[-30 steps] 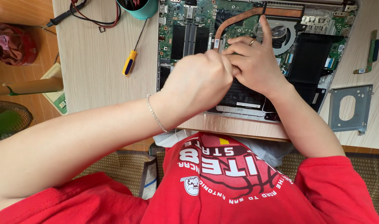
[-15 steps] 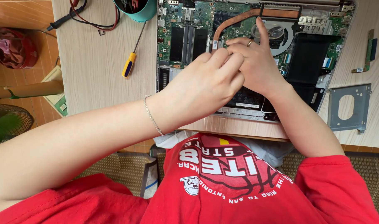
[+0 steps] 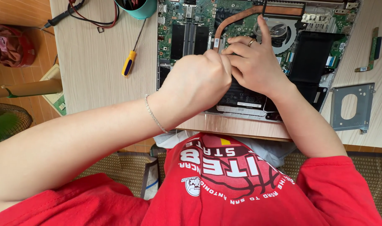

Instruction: The person repairs a laptop by manipulating internal hardware components such as the hard drive and RAM.

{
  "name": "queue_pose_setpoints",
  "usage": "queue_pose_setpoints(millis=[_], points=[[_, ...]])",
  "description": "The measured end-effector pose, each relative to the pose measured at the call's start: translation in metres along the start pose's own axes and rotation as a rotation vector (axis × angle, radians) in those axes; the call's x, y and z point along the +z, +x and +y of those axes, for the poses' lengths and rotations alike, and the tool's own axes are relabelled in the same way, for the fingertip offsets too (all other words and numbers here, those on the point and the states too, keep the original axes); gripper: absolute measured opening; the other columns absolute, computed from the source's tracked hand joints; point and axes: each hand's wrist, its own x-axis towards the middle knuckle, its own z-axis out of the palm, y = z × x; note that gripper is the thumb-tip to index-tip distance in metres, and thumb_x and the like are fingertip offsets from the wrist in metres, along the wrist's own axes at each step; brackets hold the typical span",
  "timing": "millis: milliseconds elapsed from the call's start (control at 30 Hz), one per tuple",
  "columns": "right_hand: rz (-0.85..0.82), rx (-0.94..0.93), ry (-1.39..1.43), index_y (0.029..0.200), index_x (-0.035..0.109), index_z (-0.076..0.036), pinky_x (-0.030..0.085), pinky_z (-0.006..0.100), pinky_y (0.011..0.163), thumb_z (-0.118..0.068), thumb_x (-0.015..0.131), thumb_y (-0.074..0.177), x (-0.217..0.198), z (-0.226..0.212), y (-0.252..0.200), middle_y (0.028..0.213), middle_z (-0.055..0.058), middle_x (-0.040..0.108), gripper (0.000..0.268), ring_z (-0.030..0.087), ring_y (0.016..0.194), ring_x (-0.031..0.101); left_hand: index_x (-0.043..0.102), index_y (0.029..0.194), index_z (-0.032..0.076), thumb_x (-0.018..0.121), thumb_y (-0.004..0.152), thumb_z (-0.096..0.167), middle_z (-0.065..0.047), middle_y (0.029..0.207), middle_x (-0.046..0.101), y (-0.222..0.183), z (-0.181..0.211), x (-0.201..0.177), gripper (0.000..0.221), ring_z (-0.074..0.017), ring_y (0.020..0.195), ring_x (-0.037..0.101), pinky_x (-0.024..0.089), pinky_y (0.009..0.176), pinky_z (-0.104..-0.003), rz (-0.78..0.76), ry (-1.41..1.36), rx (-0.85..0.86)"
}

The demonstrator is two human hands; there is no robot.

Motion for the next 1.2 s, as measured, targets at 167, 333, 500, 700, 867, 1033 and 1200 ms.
queue_pose_setpoints(millis=[167, 333, 500, 700, 867, 1033, 1200], points=[[-0.005, 0.002, 0.009, 0.104, 0.074, -0.013, 0.012, 0.067, 0.131, -0.019, 0.073, 0.097, 0.004, 0.002, -0.001, 0.113, -0.004, 0.066, 0.009, 0.02, 0.128, 0.063, 0.062, 0.082, 0.001, 0.062, 0.078, 0.014, -0.011, 0.085, 0.061, 0.002, -0.002, -0.017, 0.014, -0.0249, 0.079, 0.07, 0.057, 0.062, -0.034, 0.389, -0.031, 0.234], [-0.05, 0.015, 0.001, 0.099, 0.072, -0.012, 0.013, 0.067, 0.13, -0.015, 0.073, 0.091, -0.002, 0.0, 0.002, 0.117, -0.001, 0.066, 0.009, 0.022, 0.131, 0.063, 0.063, 0.081, 0.001, 0.063, 0.079, 0.014, -0.012, 0.079, 0.062, 0.004, -0.005, 0.004, 0.014, -0.026, 0.069, 0.068, 0.056, 0.058, -0.036, 0.362, -0.101, 0.18], [-0.041, 0.034, 0.062, 0.098, 0.074, -0.016, 0.014, 0.065, 0.131, -0.011, 0.073, 0.091, -0.006, -0.004, 0.005, 0.115, -0.004, 0.068, 0.009, 0.021, 0.131, 0.063, 0.069, 0.083, 0.003, 0.065, 0.082, 0.014, -0.011, 0.079, 0.062, 0.001, -0.005, 0.004, 0.012, -0.0245, 0.071, 0.066, 0.054, 0.06, -0.036, 0.105, 0.091, 0.09], [-0.047, 0.077, 0.155, 0.106, 0.071, -0.011, 0.012, 0.067, 0.128, -0.031, 0.079, 0.086, -0.009, -0.009, 0.01, 0.112, 0.002, 0.065, 0.029, 0.024, 0.129, 0.061, 0.069, 0.075, 0.006, 0.065, 0.078, 0.023, -0.006, 0.095, 0.061, 0.006, -0.017, -0.001, 0.018, -0.024, 0.094, 0.063, 0.054, 0.077, -0.035, 0.315, 0.182, 0.517], [-0.05, 0.069, 0.077, 0.108, 0.072, -0.013, 0.011, 0.066, 0.13, -0.03, 0.077, 0.091, 0.001, -0.003, 0.002, 0.113, -0.001, 0.066, 0.024, 0.023, 0.131, 0.062, 0.069, 0.081, 0.004, 0.066, 0.081, 0.019, -0.011, 0.097, 0.062, 0.012, -0.016, 0.009, 0.015, -0.0282, 0.089, 0.067, 0.057, 0.074, -0.038, 0.343, -0.066, 0.445], [-0.044, 0.044, 0.007, 0.116, 0.074, -0.009, 0.012, 0.065, 0.13, -0.018, 0.072, 0.087, -0.004, -0.003, 0.002, 0.128, 0.005, 0.068, 0.03, 0.025, 0.128, 0.062, 0.072, 0.088, 0.001, 0.066, 0.083, 0.013, -0.016, 0.085, 0.066, 0.017, -0.013, 0.007, 0.014, -0.0294, 0.066, 0.071, 0.056, 0.053, -0.04, 0.266, -0.179, 0.073], [-0.052, 0.055, 0.112, 0.104, 0.074, -0.013, 0.011, 0.068, 0.129, -0.021, 0.075, 0.089, -0.008, -0.006, 0.008, 0.114, 0.0, 0.067, 0.017, 0.023, 0.13, 0.063, 0.072, 0.068, 0.012, 0.066, 0.076, 0.015, -0.011, 0.068, 0.066, 0.022, -0.01, 0.007, 0.01, -0.0285, 0.064, 0.069, 0.054, 0.054, -0.042, 0.143, -0.15, 0.095]])
